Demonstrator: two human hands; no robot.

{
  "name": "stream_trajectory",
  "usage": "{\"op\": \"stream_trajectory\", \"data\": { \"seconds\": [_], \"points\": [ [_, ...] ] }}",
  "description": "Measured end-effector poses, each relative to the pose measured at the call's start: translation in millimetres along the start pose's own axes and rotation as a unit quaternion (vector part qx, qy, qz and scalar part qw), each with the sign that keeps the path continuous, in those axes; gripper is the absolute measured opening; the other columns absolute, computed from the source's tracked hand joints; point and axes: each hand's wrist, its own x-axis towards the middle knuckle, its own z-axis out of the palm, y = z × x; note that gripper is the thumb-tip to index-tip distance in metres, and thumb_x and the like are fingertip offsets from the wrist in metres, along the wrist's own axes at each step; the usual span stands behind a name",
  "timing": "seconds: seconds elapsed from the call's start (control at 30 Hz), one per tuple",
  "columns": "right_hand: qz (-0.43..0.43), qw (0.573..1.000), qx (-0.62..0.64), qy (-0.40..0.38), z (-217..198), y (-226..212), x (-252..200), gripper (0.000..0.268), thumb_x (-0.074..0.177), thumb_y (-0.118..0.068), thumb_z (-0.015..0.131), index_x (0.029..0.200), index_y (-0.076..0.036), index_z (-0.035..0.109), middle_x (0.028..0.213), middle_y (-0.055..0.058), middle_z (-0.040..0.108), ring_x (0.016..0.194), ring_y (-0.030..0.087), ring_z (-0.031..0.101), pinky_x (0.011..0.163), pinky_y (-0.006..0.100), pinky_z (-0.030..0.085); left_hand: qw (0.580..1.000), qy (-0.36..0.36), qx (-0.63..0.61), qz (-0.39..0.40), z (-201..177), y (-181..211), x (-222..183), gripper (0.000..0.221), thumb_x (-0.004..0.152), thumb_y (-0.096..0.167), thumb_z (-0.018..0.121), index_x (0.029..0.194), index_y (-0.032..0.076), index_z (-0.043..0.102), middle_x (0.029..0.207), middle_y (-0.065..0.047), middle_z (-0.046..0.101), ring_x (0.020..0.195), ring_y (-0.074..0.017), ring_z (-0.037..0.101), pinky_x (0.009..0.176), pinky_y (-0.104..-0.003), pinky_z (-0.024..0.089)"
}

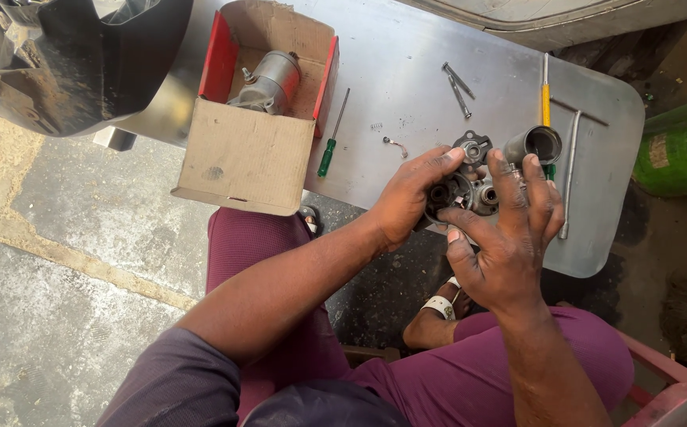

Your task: Disassembling and inspecting the internal components of a motorcycle starter motor.

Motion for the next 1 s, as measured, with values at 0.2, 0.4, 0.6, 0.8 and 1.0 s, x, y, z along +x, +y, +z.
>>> {"op": "stream_trajectory", "data": {
  "seconds": [0.2,0.4,0.6,0.8,1.0],
  "points": [
    [-0.003,1.0,-0.01,0.013,5,0,-2,0.061,0.111,-0.054,0.035,0.104,-0.018,0.085,0.167,0.013,0.045,0.16,0.033,0.017,0.128,0.055,0.01,1.0,-0.007,0.006,0.012,-3,0,0,0.054,0.107,0.046,0.05,0.13,-0.002,0.058,0.111,-0.014,0.067,0.1,-0.0202,0.07,0.083,-0.033,0.061],
    [0.015,0.999,0.026,0.011,4,-8,-2,0.061,0.111,-0.054,0.033,0.108,-0.019,0.084,0.167,0.013,0.044,0.16,0.034,0.018,0.128,0.057,0.008,1.0,0.005,0.004,0.008,-4,2,-2,0.052,0.107,0.046,0.049,0.129,-0.001,0.058,0.111,-0.015,0.067,0.1,-0.0186,0.07,0.084,-0.032,0.062],
    [0.001,0.999,0.024,0.041,1,-2,-1,0.057,0.11,-0.047,0.036,0.102,-0.016,0.084,0.16,0.011,0.052,0.156,0.032,0.03,0.129,0.054,0.013,0.999,-0.017,0.001,0.04,-5,1,-3,0.045,0.107,0.041,0.052,0.12,0.0,0.064,0.101,-0.008,0.068,0.091,-0.0128,0.065,0.078,-0.026,0.055],
    [-0.024,0.999,0.013,0.021,1,-2,4,0.057,0.109,-0.048,0.038,0.098,-0.014,0.082,0.159,0.016,0.052,0.157,0.033,0.026,0.129,0.054,0.013,0.996,-0.028,0.072,0.04,-5,-2,-3,0.039,0.109,0.039,0.052,0.111,0.002,0.064,0.09,-0.002,0.06,0.081,-0.0072,0.056,0.069,-0.024,0.049],
    [-0.032,0.999,0.002,0.023,2,-4,4,0.064,0.111,-0.049,0.032,0.101,-0.015,0.085,0.161,0.014,0.052,0.157,0.035,0.024,0.128,0.054,0.011,0.999,-0.024,0.033,0.028,-5,1,-3,0.041,0.109,0.04,0.053,0.111,0.001,0.063,0.092,-0.005,0.062,0.083,-0.0089,0.059,0.07,-0.025,0.052]
  ]
}}
